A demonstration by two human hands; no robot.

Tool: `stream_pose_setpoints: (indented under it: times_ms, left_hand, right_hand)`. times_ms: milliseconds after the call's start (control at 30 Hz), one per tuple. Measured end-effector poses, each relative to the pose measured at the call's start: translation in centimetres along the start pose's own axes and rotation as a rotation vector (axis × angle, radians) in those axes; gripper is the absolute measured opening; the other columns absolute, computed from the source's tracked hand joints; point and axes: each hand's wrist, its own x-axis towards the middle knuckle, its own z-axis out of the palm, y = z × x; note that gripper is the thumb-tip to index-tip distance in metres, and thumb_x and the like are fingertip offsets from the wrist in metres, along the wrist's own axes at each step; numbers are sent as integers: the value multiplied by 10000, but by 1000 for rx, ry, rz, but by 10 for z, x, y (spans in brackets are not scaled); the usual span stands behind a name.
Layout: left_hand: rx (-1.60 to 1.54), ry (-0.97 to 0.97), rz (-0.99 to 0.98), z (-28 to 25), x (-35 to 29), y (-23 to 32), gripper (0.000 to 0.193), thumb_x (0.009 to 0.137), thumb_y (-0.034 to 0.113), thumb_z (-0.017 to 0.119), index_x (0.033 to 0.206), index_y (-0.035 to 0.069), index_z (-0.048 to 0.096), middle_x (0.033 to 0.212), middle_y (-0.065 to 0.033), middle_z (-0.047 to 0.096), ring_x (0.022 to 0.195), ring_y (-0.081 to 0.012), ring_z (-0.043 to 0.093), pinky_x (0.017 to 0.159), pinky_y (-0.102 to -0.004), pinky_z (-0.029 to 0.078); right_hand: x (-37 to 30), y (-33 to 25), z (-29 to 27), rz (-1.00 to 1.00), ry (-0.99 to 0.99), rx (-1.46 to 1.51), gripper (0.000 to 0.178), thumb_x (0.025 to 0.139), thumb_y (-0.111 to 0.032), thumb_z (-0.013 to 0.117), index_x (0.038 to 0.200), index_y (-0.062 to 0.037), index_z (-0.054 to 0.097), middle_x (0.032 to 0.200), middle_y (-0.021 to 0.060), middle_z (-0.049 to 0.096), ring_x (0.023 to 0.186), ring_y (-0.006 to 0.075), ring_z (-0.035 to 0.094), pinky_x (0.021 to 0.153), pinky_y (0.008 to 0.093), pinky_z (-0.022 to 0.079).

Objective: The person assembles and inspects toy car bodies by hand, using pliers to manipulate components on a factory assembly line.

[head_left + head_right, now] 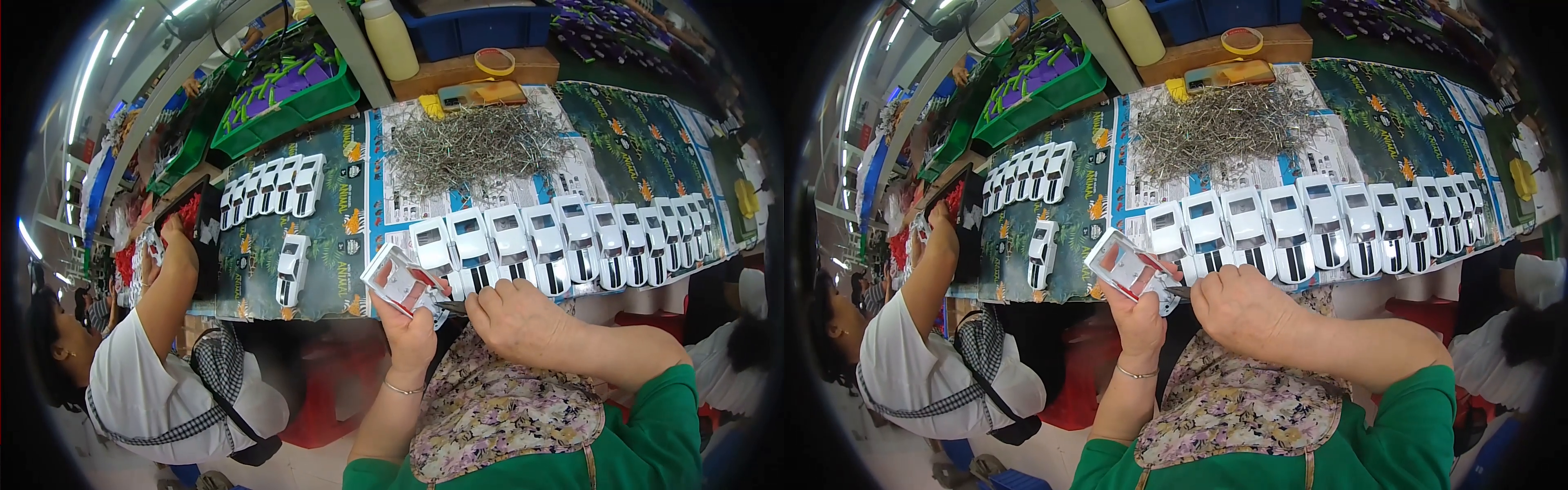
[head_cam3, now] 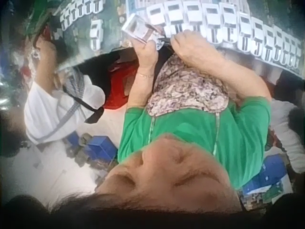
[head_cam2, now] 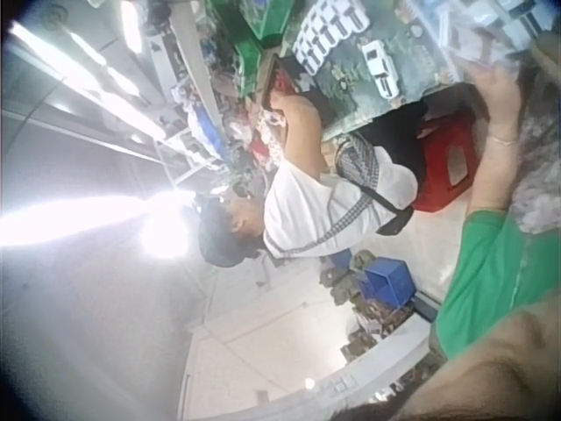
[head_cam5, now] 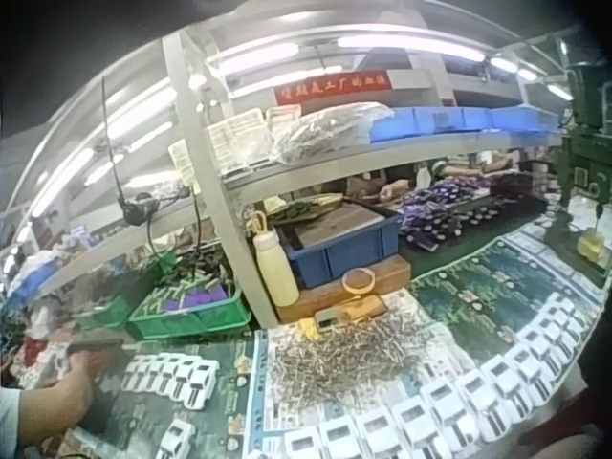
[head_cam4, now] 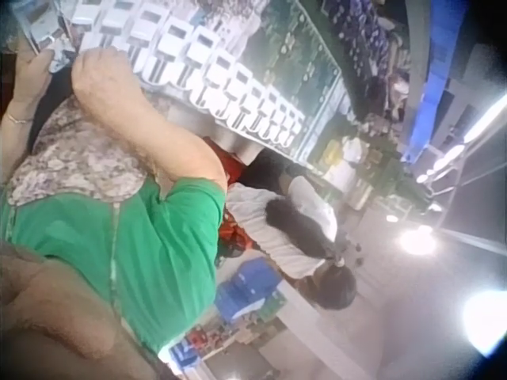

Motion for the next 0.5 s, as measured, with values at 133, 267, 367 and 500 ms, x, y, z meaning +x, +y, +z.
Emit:
stream_pose_setpoints:
  times_ms: [133,267,367,500]
  left_hand:
    - [5,8,-5,-3,1,-2,787,634,-165,309,1385,38,194,1161,-202,470,958,-291,577,831,-432,506]
    - [3,16,12,-5,2,-4,754,669,-177,324,1369,80,219,1094,-189,502,915,-291,601,783,-439,531]
    - [-5,23,7,-3,2,-4,739,682,-176,333,1366,82,225,1077,-183,514,906,-282,601,779,-433,531]
    - [-38,47,-31,-4,4,-3,725,693,-167,346,1365,81,235,1060,-175,525,904,-267,602,770,-423,536]
  right_hand:
    - [6,5,-5,-40,-81,0,370,706,-155,586,1006,61,587,756,61,547,669,188,551,558,292,422]
    - [8,7,-5,-63,-63,10,349,706,-153,589,990,51,589,741,57,543,664,184,550,552,294,413]
    - [10,9,-7,-71,-70,9,322,704,-153,592,962,40,589,736,56,541,663,183,551,552,295,411]
    - [11,9,-9,-82,-82,6,292,698,-152,597,929,27,580,736,58,541,659,185,550,560,299,419]
